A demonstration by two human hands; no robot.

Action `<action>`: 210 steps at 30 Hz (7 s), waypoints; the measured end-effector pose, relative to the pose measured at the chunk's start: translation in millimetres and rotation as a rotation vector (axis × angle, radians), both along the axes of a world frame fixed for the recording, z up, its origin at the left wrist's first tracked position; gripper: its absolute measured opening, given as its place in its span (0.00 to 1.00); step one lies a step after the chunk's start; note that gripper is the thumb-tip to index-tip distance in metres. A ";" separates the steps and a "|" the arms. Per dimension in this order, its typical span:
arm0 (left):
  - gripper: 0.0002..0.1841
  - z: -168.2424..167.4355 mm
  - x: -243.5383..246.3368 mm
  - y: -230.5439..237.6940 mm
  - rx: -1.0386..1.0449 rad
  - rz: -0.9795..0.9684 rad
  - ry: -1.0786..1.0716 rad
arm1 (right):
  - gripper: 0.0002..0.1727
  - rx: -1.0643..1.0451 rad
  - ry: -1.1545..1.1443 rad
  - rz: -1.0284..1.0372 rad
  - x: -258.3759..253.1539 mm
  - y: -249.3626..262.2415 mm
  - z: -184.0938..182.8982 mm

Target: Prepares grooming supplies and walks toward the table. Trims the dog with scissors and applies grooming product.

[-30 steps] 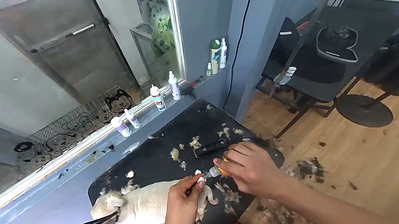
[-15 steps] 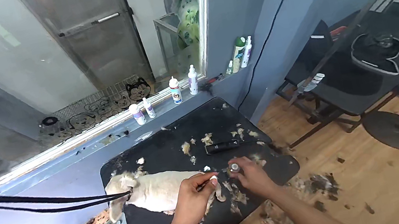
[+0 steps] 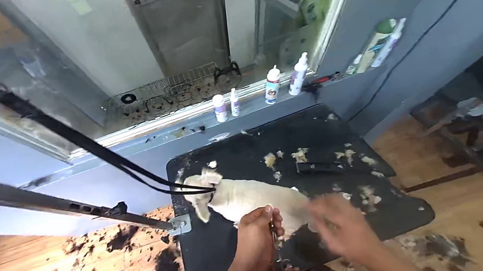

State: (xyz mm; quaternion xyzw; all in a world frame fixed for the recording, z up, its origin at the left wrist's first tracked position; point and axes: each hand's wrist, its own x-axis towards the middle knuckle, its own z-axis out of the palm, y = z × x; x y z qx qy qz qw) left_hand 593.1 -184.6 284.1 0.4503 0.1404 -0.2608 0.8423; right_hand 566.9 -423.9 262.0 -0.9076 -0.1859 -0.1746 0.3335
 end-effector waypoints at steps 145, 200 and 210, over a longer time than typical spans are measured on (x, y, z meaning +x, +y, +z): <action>0.09 20.6 137.9 148.6 1.098 -0.773 -1.021 | 0.08 0.209 0.184 0.252 83.2 200.7 5.8; 0.11 17.7 136.1 136.0 1.147 -0.805 -1.034 | 0.09 0.930 0.666 -0.313 66.8 205.0 25.2; 0.11 14.2 136.7 150.0 1.136 -0.757 -0.978 | 0.09 0.391 -0.065 0.222 51.8 171.1 10.8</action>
